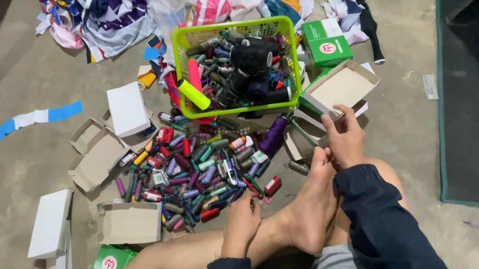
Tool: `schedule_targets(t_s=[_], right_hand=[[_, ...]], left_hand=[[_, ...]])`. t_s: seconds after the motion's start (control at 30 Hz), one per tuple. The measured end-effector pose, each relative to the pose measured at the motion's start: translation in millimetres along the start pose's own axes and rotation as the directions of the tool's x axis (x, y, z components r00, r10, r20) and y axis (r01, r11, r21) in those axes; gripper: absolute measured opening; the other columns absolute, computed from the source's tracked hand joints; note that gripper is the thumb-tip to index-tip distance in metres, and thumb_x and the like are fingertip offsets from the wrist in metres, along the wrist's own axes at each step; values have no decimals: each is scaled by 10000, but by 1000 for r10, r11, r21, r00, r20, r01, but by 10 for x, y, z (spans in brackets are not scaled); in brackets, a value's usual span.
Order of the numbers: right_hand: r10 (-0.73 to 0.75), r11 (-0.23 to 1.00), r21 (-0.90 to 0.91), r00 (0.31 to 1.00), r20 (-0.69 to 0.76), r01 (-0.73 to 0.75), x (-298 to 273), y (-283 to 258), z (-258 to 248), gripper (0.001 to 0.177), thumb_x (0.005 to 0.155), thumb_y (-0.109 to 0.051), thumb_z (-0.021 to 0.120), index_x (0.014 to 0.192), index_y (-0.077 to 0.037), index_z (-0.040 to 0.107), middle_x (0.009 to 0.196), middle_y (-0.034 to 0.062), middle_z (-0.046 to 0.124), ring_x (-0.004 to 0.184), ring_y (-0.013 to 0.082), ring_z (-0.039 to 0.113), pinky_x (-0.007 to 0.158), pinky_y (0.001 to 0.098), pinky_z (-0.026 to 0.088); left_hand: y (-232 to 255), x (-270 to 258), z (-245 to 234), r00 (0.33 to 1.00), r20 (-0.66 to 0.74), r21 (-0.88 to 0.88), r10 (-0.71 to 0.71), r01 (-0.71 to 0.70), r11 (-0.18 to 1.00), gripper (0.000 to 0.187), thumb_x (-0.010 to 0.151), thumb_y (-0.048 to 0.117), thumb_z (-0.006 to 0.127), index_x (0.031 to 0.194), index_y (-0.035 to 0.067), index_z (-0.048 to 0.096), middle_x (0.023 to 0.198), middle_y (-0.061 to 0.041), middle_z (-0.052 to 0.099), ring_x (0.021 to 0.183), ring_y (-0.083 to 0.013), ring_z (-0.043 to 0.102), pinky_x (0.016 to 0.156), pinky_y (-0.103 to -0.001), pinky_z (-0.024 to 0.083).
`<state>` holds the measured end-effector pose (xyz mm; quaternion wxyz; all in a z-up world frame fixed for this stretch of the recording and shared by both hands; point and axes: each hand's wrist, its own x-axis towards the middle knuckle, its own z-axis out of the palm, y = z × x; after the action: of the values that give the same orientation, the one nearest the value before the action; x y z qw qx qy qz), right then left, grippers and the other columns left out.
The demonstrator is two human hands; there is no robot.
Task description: The person sits on the floor and organizes colorful thread spools into small cardboard boxes. They pick up spools from a large pile and a green basket, place them into the boxes, and occasionally close the boxes. The person also handles a green box labeled 'YAMALON' and a purple thread spool.
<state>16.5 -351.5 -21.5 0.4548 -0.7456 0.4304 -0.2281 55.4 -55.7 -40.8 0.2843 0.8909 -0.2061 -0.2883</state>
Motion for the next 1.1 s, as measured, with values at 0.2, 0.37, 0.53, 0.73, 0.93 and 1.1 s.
schedule_targets(t_s=[0.2,0.37,0.53,0.73,0.93,1.1], right_hand=[[-272,962,21,960,-62,273,37,419,81,302,1037,-336,700,884,-125,547,754,-8,492,723,134,451,718,314,401],[-405,907,134,914,24,399,-50,679,152,263,1049,-325,690,838,-178,637,580,84,537,564,198,509,591,309,448],[-613,790,135,777,144,598,-287,315,160,217,993,-273,747,812,-159,708,667,48,535,597,265,573,587,324,475],[-861,484,322,378,339,814,-845,-120,82,341,833,-47,692,1150,-156,754,917,77,725,816,352,682,791,438,526],[-655,573,46,423,626,818,-1183,-244,-71,346,879,-134,601,1025,-397,771,1332,-117,700,917,358,635,906,445,448],[-662,745,362,551,508,561,-1273,-343,-48,316,911,-105,696,1148,-289,796,1512,40,608,1112,238,691,888,331,473]], left_hand=[[199,-68,-144,997,38,-7,-71,71,997,222,981,246,561,1149,198,698,1001,-111,740,912,-320,674,725,-432,492],[-147,24,76,987,-157,-95,16,-31,995,230,942,254,655,1120,136,738,949,-161,771,940,-388,734,818,-495,585],[-412,-18,155,903,-426,-336,-52,-105,936,215,932,234,682,1114,147,754,967,-188,765,982,-418,712,859,-500,571],[-383,-600,-104,900,-342,-900,-271,-231,370,723,1044,531,455,1496,-32,412,1261,-287,623,1110,-360,647,930,-513,554],[-302,-1204,-423,923,-366,-777,-116,-235,583,630,970,278,676,1518,66,450,1300,-308,625,1105,-353,666,872,-469,616],[-782,-919,-163,913,-371,-790,-167,-216,574,257,928,47,691,1185,49,682,980,-169,751,852,-245,723,682,-404,657]])
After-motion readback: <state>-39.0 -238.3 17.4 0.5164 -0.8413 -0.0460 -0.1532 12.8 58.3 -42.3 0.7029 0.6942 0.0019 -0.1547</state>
